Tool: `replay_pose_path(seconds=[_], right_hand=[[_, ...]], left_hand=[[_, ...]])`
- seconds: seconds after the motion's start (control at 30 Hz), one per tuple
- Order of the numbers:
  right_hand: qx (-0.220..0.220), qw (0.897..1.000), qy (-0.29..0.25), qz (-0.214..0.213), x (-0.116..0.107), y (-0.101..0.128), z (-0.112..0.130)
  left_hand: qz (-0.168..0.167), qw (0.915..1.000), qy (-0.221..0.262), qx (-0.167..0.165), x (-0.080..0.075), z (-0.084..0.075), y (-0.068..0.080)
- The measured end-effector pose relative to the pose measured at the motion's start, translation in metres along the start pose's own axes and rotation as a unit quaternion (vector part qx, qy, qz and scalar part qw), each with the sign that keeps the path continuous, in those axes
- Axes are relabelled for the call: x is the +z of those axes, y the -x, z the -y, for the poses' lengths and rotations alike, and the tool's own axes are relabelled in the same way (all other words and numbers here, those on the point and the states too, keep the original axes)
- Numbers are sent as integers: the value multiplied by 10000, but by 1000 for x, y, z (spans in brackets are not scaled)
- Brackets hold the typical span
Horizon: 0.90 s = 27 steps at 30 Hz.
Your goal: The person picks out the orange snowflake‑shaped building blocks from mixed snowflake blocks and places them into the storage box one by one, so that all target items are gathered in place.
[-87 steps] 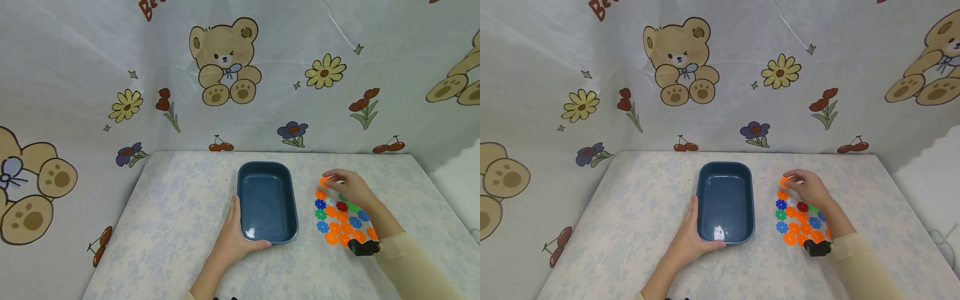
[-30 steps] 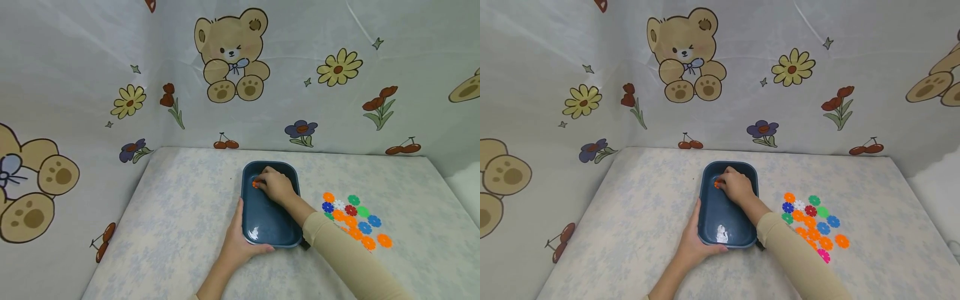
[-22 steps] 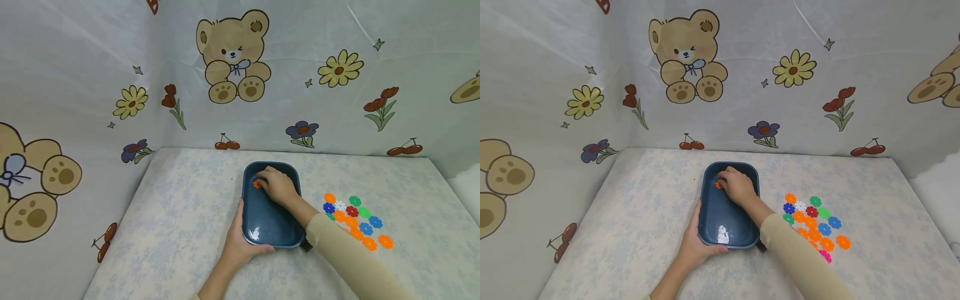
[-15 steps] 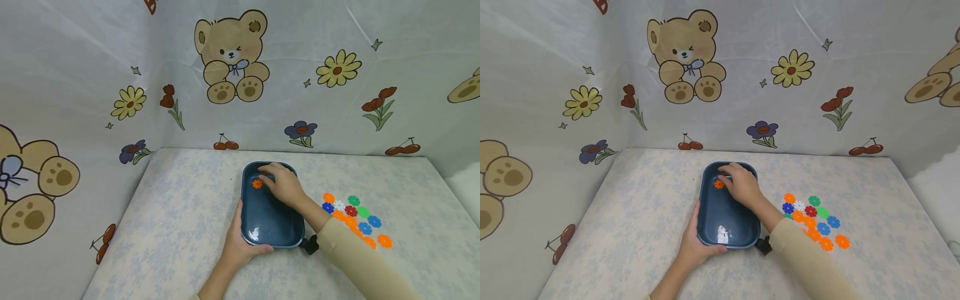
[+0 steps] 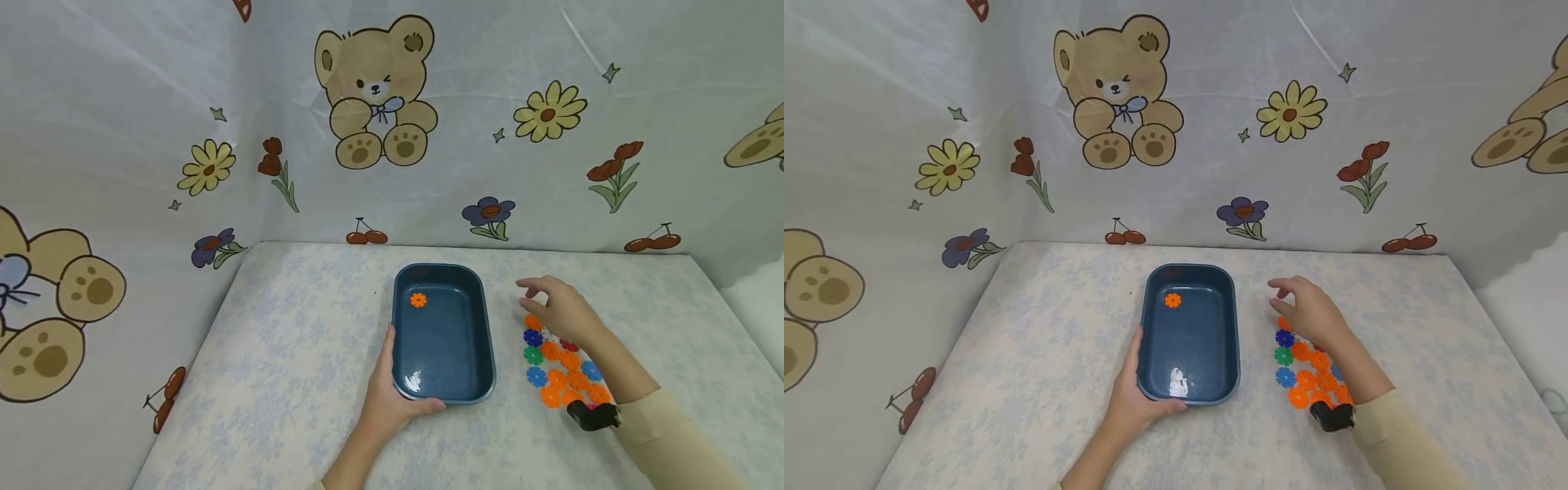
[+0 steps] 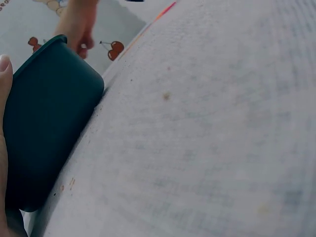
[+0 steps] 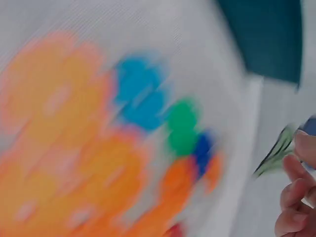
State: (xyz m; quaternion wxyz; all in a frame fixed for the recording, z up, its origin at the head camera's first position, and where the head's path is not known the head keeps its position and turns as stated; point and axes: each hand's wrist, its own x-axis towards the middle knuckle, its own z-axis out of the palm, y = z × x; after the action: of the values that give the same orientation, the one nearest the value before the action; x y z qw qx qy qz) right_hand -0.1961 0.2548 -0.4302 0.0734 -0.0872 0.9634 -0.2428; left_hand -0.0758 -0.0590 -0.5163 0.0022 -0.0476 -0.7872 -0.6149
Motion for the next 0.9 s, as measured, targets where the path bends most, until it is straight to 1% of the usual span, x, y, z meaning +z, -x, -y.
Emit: replay_pose_path(seconds=[0.1,0.2,0.23,0.3,0.37,0.47,0.57,0.73,0.83,0.9], right_hand=[[380,9982,76,454,3,8,-23],[544,9955,-79,777,7,15,-40],[540,9952,-113,807,8,17,-43],[467,9957,-106,792,11,20,-48],[389,9969,-53,684,14,21,-49],[412,9978,2,518,17,21,-49],[530,9978,-61,402,20,21,-49],[614,9959,-560,351,21,21,-55],[566,9934,-905,418,20,21,-58],[518,9927,-996,430,19,20,-59]], left_hand=[[20,10000,-8,24,0,0,-1],[45,10000,21,23,0,0,-1],[47,10000,4,27,0,0,-1],[33,10000,-6,0,0,0,0],[11,10000,-27,-16,-1,-1,0],[-11,10000,-15,-27,-1,-1,1],[3,10000,18,-6,-1,-1,1],[25,10000,48,-24,0,-1,0],[33,9999,82,-59,0,0,0],[34,9999,103,-66,-1,0,0]])
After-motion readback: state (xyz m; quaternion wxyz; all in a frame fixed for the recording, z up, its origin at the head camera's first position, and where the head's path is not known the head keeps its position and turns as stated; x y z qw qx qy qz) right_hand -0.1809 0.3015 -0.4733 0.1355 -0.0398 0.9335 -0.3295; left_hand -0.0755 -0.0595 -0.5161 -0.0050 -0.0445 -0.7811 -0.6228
